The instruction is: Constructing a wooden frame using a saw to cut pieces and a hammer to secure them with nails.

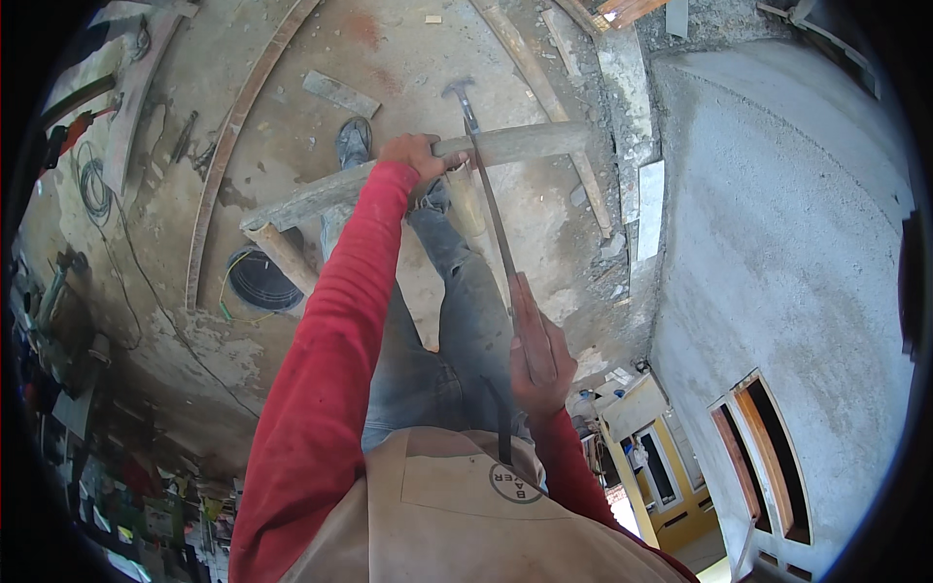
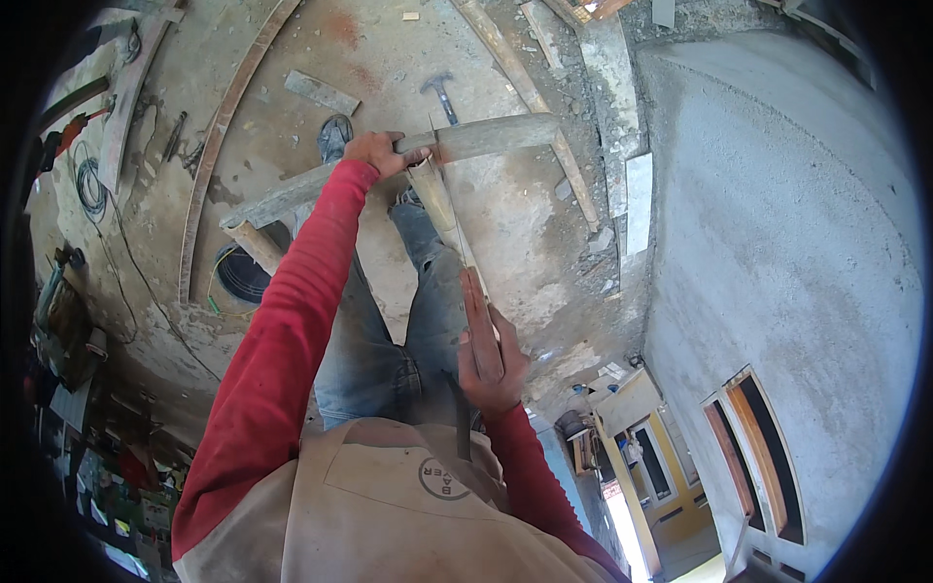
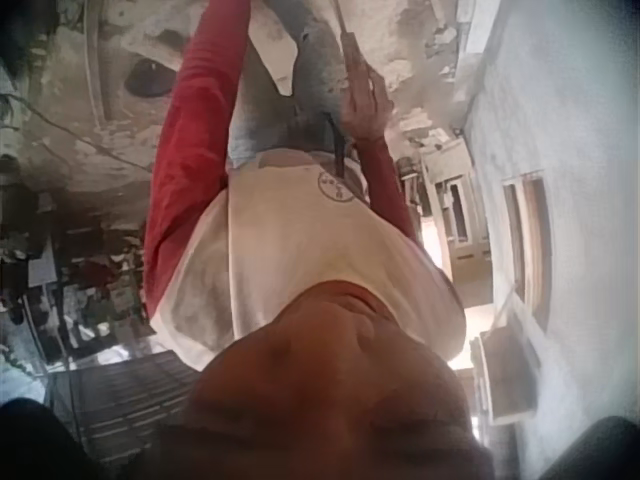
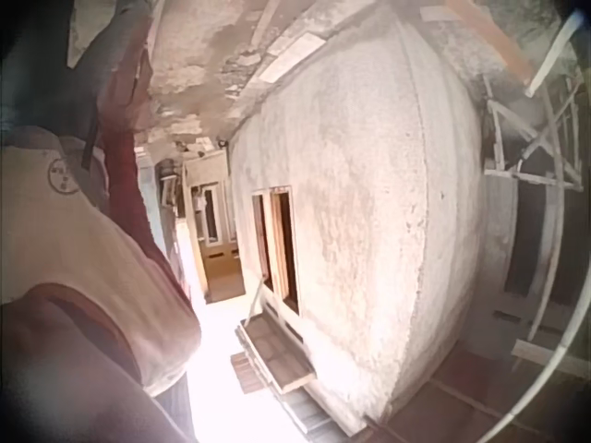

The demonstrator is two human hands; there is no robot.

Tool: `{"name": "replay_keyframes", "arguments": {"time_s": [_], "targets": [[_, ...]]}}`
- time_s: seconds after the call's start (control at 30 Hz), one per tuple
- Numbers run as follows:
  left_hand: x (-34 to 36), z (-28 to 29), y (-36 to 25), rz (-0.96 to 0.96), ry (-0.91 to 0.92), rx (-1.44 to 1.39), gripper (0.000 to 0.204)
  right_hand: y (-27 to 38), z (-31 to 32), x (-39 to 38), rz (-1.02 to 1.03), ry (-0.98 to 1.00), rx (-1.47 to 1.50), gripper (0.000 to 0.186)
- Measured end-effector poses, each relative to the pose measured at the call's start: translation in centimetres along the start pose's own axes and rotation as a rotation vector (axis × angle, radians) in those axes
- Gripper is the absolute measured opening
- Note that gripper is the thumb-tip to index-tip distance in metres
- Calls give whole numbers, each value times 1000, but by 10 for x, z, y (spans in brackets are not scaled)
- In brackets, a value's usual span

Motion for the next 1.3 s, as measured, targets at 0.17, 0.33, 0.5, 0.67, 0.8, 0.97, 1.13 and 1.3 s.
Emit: {"name": "replay_keyframes", "arguments": {"time_s": [0.17, 0.33, 0.5, 0.67, 0.8, 0.97, 1.13, 1.3], "targets": [[1, 7, -12, -5, -51, 2, 87, -64, -91, 195, -384, -121, 216, 40], [1, -1, 3, 13, -62, -2, 81, -54, -88, 135, -221, -214, 341, 42], [-6, 2, 2, -21, 54, -43, 89, 22, 22, -20, -132, 99, 81, 56], [8, 15, 10, 30, -40, -48, 87, -58, -68, 97, -141, -191, 505, 39], [14, 5, -19, -42, -43, 35, 83, -60, -85, 202, -438, -112, 191, 34], [5, 10, 16, 16, -4, -7, 89, -28, -40, 29, -218, -85, 445, 39], [-2, 7, 5, 10, -8, -47, 95, 0, -7, -11, -122, -57, 292, 41], [17, -2, -5, -45, -90, 27, 93, -67, -91, 196, -314, -202, 215, 36]]}}
Point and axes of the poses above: each hand's wrist, its own x-axis towards the middle knuckle, its own z-axis out of the back of the hand, y = z × x, the point moved 7 cm from there along x, towards the middle knuckle, and after that the axes turned 2 degrees about -z, right-handed, at the moved point
